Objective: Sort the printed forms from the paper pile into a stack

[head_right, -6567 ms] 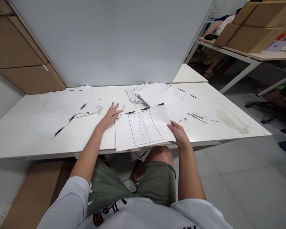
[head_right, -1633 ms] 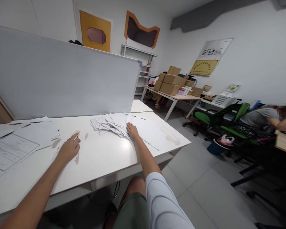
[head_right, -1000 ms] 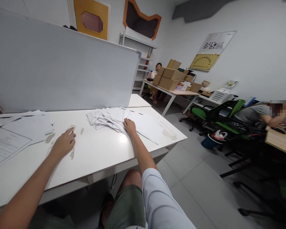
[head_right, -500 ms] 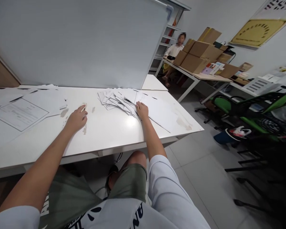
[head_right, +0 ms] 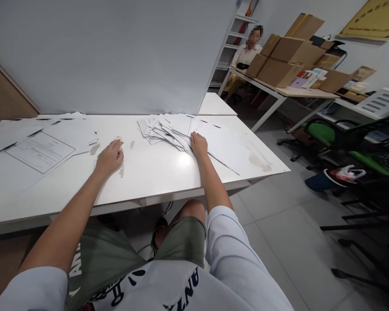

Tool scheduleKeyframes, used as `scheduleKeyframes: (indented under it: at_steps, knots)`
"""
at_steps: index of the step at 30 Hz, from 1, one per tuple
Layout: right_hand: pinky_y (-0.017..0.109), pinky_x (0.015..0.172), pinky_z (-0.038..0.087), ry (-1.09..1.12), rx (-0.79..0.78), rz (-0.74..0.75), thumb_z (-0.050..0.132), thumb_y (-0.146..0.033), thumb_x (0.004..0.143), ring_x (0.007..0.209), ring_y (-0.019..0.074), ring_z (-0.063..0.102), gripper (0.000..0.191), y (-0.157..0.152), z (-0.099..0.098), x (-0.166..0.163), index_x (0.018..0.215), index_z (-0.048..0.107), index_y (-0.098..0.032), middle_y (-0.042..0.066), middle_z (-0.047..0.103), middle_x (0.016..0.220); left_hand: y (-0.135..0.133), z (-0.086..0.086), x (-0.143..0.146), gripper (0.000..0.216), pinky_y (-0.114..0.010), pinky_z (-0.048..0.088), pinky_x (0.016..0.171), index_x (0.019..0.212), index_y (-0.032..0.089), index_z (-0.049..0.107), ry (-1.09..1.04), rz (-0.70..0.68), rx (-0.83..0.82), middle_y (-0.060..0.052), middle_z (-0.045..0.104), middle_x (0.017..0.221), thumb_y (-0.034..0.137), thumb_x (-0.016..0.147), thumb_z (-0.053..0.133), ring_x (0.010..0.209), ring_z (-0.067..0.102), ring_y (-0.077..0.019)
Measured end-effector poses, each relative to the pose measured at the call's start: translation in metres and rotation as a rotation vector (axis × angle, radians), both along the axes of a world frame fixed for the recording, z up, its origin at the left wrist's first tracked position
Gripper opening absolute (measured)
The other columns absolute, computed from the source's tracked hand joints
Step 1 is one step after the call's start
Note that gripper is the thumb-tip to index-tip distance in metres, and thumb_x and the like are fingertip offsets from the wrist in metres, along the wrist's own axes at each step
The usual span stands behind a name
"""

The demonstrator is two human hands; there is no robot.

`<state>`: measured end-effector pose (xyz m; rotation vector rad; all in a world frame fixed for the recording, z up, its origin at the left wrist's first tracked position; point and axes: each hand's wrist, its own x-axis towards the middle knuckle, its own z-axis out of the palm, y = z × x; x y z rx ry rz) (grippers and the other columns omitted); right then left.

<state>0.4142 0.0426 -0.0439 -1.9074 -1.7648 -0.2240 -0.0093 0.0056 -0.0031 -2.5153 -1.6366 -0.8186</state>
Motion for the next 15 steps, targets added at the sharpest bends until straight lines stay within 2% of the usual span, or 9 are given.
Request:
scheduleKeyframes:
  at_steps: [4, 6, 11, 15]
  knots:
    - [0.031, 0.072, 0.041, -0.071, -0.039, -0.053, 0.029, -0.027, 0.101, 0.09, 0.0248, 0.06, 0.036, -0.002, 0.003, -0.006, 0.116, 0.061, -0.017, 0.013, 0.069, 0.107, -0.001, 0.0, 0.0, 0.046, -0.039, 0.046, 0.099, 0.133, 0.016, 0.057, -0.034, -0.018, 0.007, -0.011, 0.056, 0.141, 0.022, 0.092, 0.038, 0.122, 0.057, -0.0278]
    - [0.029, 0.067, 0.036, -0.101, -0.035, -0.044, 0.03, -0.025, 0.1, 0.085, 0.0232, 0.058, 0.034, -0.003, 0.005, -0.008, 0.112, 0.061, -0.017, 0.013, 0.069, 0.101, -0.001, 0.0, 0.0, 0.045, -0.039, 0.047, 0.098, 0.133, 0.015, 0.057, -0.042, -0.027, 0.017, -0.012, 0.057, 0.14, 0.023, 0.093, 0.038, 0.122, 0.058, -0.0279]
    - [0.029, 0.066, 0.035, -0.097, -0.034, -0.081, 0.03, -0.022, 0.101, 0.09, 0.0236, 0.058, 0.033, -0.006, 0.01, -0.012, 0.109, 0.062, -0.017, 0.012, 0.07, 0.102, 0.0, 0.0, -0.001, 0.045, -0.04, 0.047, 0.096, 0.133, 0.016, 0.057, -0.048, -0.025, 0.033, -0.012, 0.058, 0.138, 0.024, 0.094, 0.038, 0.119, 0.059, -0.0284]
    - [0.03, 0.07, 0.039, -0.077, -0.014, -0.034, 0.037, -0.033, 0.101, 0.101, 0.0256, 0.057, 0.031, -0.006, 0.014, -0.014, 0.114, 0.061, -0.018, 0.013, 0.068, 0.113, 0.003, -0.003, -0.001, 0.045, -0.04, 0.048, 0.094, 0.133, 0.017, 0.057, -0.054, -0.001, 0.027, -0.011, 0.057, 0.139, 0.025, 0.094, 0.038, 0.116, 0.06, -0.0288]
